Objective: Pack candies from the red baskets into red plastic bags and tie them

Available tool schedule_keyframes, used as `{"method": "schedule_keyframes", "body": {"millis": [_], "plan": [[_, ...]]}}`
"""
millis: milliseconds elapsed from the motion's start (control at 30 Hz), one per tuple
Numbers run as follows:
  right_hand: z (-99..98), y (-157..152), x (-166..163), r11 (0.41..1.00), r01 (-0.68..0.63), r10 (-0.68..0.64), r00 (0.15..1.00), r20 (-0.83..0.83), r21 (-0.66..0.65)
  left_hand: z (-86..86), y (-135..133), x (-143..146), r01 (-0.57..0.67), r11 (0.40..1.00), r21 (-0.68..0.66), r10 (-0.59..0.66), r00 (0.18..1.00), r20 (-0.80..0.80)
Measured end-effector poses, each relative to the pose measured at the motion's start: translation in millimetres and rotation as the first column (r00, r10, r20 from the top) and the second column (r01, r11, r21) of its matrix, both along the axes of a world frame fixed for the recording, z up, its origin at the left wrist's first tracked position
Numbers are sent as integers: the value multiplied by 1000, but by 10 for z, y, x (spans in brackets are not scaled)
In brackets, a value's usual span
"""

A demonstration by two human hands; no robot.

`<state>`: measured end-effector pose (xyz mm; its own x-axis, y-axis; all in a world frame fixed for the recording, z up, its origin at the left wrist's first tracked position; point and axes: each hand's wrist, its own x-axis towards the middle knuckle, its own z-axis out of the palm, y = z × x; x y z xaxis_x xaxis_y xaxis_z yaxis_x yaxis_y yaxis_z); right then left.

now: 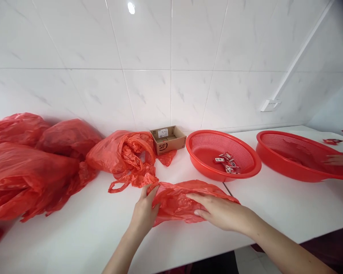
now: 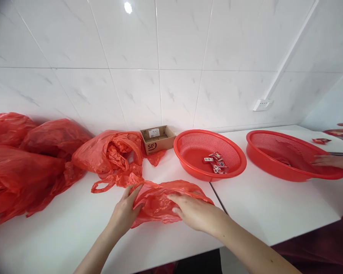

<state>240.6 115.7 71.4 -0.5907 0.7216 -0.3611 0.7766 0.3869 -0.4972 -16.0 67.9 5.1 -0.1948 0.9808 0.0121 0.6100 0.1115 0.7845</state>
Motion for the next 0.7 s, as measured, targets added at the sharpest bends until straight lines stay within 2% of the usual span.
{"method": "schedule_keyframes", "body": {"millis": [67,133,200,267,333,400,467,500,533,567,600,700], "plan": [[-44,14,-5,1000,-4,4,1000,-3,21,-21,-1,5,23,999,-33,-27,991,-131],[-110,76,8,1000,-10,8,998,68,24,-8,-2,-39,25,997,-71,-41,971,-237],[-152,133,33,999,-44,49,985,163,-30,24,3,-101,24,994,-105,-55,949,-309],[-121,164,73,989,-104,118,984,132,-105,61,13,-147,39,990,-135,-84,935,-344],[-5,209,148,975,-170,156,982,-108,-141,97,21,-159,82,984,-155,-130,935,-329],[166,349,282,974,-187,110,886,-451,-130,137,18,-139,132,979,-155,-171,945,-280],[326,644,485,991,-90,3,742,-670,-95,184,-6,-102,178,975,-134,-205,952,-227],[378,846,605,998,29,-57,716,-696,-52,209,-24,-82,198,973,-118,-219,953,-208],[405,1073,728,986,166,-128,763,-633,2,231,-45,-62,211,973,-99,-227,955,-194],[403,1309,847,959,275,-210,855,-475,72,251,-68,-43,217,973,-75,-227,958,-176],[375,1540,953,936,325,-289,929,-229,136,265,-92,-25,215,975,-50,-220,964,-151],[198,2081,1156,919,363,-373,927,37,155,270,-155,22,177,984,0,-177,984,-31]]}}
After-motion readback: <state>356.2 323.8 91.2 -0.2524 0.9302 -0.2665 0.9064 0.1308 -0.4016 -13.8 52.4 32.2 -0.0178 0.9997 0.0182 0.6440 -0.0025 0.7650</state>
